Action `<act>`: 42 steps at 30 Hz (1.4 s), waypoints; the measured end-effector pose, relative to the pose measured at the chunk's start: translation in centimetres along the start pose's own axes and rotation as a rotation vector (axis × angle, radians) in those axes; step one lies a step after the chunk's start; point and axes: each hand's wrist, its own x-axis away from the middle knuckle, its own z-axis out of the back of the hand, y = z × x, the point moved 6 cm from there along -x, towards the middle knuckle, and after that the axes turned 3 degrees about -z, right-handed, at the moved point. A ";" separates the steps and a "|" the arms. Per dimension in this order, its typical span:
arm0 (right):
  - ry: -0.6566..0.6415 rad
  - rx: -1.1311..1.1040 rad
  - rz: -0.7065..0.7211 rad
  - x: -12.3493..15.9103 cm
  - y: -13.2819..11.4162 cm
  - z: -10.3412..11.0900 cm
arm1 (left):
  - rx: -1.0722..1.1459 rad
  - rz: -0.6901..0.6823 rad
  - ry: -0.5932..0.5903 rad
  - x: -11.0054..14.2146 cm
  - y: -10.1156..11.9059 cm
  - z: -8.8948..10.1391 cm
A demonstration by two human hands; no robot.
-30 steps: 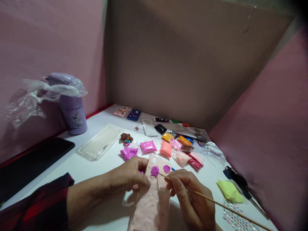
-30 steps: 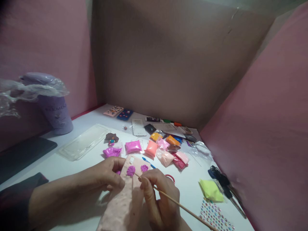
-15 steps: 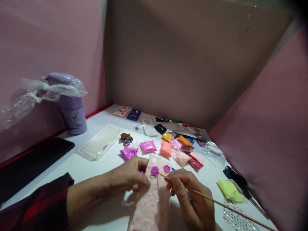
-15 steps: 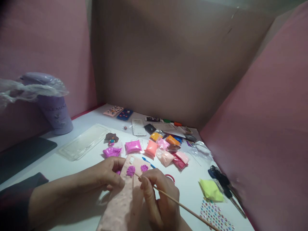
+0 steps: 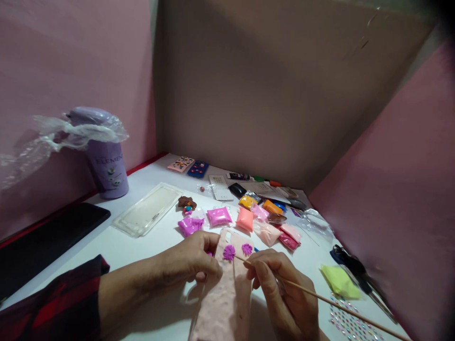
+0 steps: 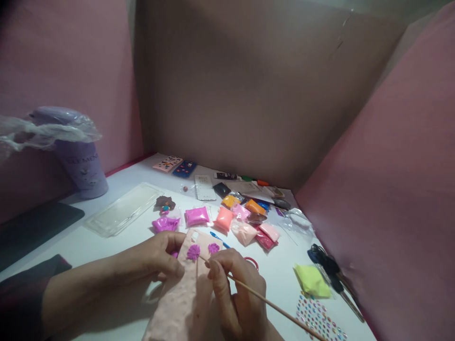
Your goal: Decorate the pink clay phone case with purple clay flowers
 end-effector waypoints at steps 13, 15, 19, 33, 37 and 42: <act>0.017 -0.010 0.021 0.0 -0.2 0.1 | -0.017 0.007 0.011 0.1 0.2 -0.2; 0.014 0.008 0.029 0.0 -0.3 0.1 | -0.016 0.001 0.016 0.1 0.2 -0.1; 0.005 0.021 0.009 0.0 -0.2 0.1 | -0.006 0.002 0.019 -0.1 0.1 0.0; -0.010 0.017 -0.001 0.0 -0.2 0.1 | -0.007 -0.006 0.010 -0.1 0.0 0.0; -0.016 0.018 0.014 -0.1 -0.3 0.1 | -0.021 -0.006 0.014 -0.1 0.0 0.0; -0.015 0.009 0.019 -0.1 -0.4 0.1 | -0.031 0.001 0.013 0.0 0.1 0.0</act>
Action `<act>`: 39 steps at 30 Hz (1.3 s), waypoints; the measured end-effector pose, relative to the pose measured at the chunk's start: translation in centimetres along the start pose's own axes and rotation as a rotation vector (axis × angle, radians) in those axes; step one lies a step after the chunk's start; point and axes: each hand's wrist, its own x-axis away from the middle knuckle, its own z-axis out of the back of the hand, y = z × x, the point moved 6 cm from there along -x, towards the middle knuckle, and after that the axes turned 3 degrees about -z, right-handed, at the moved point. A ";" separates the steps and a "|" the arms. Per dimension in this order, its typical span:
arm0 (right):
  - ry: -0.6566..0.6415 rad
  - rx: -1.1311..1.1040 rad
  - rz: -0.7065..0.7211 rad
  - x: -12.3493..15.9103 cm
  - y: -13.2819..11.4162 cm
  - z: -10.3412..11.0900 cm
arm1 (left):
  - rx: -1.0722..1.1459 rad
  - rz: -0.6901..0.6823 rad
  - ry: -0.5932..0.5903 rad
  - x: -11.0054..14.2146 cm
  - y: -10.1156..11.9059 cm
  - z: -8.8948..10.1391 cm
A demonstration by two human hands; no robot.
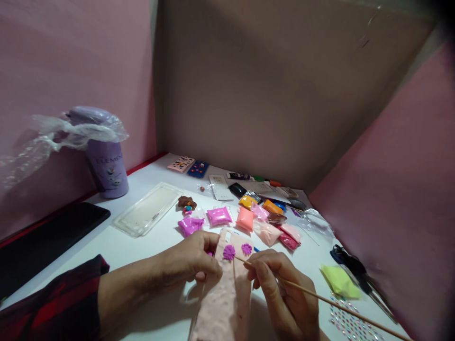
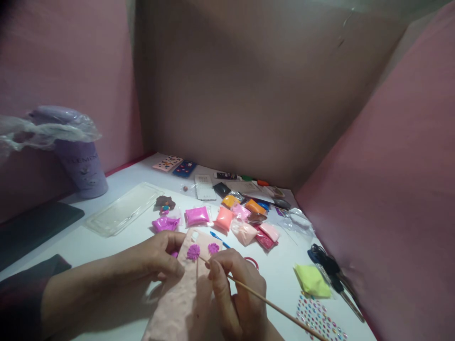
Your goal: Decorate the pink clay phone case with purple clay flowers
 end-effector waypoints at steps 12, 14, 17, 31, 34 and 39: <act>0.000 -0.008 -0.008 -0.1 0.3 -0.1 | -0.010 0.010 -0.011 -0.1 -0.1 0.1; -0.005 -0.015 -0.004 -0.1 0.2 -0.1 | -0.011 0.016 -0.007 0.0 -0.1 0.1; 0.023 -0.029 0.005 -0.1 0.1 0.0 | -0.002 -0.002 -0.008 0.0 -0.1 0.1; 0.038 -0.049 -0.013 0.0 0.5 -0.1 | -0.012 0.003 -0.015 0.1 -0.1 0.0; 0.039 -0.044 -0.001 0.0 0.5 -0.1 | -0.017 0.002 -0.007 0.0 -0.2 0.1; 0.042 -0.031 -0.003 0.0 0.3 -0.1 | 0.001 0.002 -0.008 -0.2 -0.1 0.1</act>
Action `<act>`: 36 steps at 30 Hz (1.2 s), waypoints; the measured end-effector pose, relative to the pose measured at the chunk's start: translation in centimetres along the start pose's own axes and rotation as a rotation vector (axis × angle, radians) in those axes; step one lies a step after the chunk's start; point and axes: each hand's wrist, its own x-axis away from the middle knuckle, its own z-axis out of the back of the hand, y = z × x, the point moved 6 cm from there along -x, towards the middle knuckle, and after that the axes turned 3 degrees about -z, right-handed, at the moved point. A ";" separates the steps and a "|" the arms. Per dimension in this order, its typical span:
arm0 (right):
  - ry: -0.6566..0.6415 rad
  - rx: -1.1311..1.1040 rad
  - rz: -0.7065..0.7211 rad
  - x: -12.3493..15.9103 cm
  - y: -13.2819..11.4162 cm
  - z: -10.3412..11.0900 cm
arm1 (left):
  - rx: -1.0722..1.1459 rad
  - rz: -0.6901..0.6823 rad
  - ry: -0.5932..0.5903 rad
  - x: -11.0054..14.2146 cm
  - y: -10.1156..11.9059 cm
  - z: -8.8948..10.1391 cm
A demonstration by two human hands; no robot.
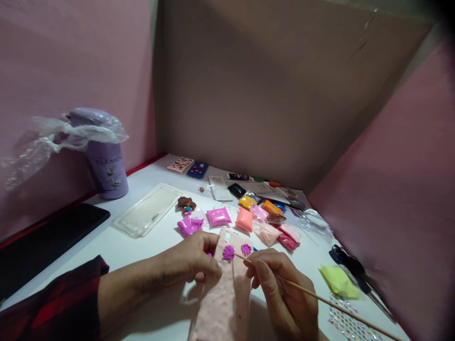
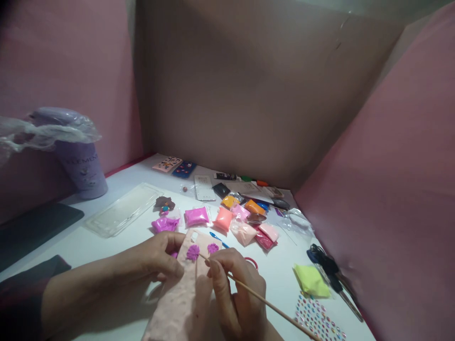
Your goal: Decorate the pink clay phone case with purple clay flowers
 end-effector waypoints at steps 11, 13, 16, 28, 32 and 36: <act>-0.001 0.005 -0.007 0.0 0.1 0.1 | -0.018 0.003 0.015 0.2 0.0 0.0; 0.011 0.009 -0.007 0.1 0.2 0.2 | -0.026 0.004 0.014 0.2 0.0 0.0; 0.013 0.013 -0.009 0.2 0.2 0.2 | -0.018 0.010 0.010 0.1 0.1 -0.1; 0.091 -0.012 0.035 0.5 -0.5 0.9 | -0.016 0.004 0.020 0.0 -0.1 0.1; 0.097 -0.002 0.042 0.6 -0.6 0.9 | -0.023 -0.004 0.012 -0.1 -0.1 0.2; 0.086 0.009 0.038 0.4 -0.5 0.7 | -0.021 0.002 0.020 -0.1 -0.2 0.3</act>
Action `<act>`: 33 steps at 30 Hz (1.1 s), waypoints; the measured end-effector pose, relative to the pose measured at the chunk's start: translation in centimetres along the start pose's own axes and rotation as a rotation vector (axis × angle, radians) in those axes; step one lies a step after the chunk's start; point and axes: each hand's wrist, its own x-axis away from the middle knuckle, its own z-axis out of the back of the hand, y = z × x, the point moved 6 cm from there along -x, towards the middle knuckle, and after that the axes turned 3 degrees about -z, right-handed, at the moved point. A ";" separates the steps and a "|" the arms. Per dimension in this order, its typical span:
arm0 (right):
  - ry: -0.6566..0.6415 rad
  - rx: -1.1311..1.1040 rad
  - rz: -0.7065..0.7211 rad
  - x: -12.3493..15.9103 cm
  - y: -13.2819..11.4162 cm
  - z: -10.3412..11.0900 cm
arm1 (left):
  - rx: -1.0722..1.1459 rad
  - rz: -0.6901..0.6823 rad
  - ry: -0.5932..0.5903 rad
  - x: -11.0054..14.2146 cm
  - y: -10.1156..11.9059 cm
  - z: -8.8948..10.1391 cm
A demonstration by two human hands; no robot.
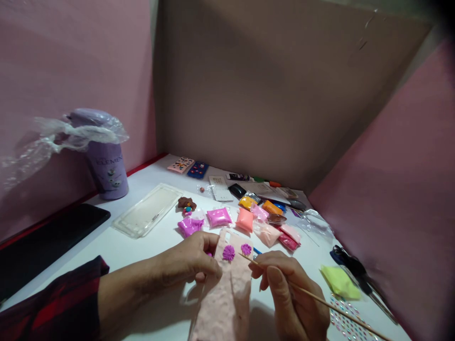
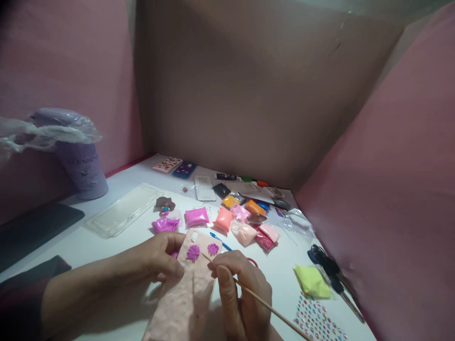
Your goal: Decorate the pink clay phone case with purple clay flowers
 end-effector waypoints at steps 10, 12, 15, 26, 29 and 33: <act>-0.012 -0.017 -0.008 0.0 0.0 -0.1 | 0.016 0.007 0.009 0.0 0.3 -0.2; -0.025 -0.027 -0.014 0.0 0.1 -0.1 | 0.029 0.007 0.005 0.1 0.3 -0.3; -0.026 -0.047 -0.004 0.1 0.1 -0.1 | 0.031 0.013 0.012 0.2 0.3 -0.3; 0.036 -0.100 0.003 0.2 0.1 0.5 | 0.007 0.013 0.028 0.2 0.2 -0.1; 0.084 -0.070 -0.002 -0.3 0.6 0.9 | 0.025 0.018 0.030 0.1 0.0 0.0; -0.001 0.004 0.007 -1.1 1.7 0.7 | 0.050 0.022 0.056 0.0 0.0 0.3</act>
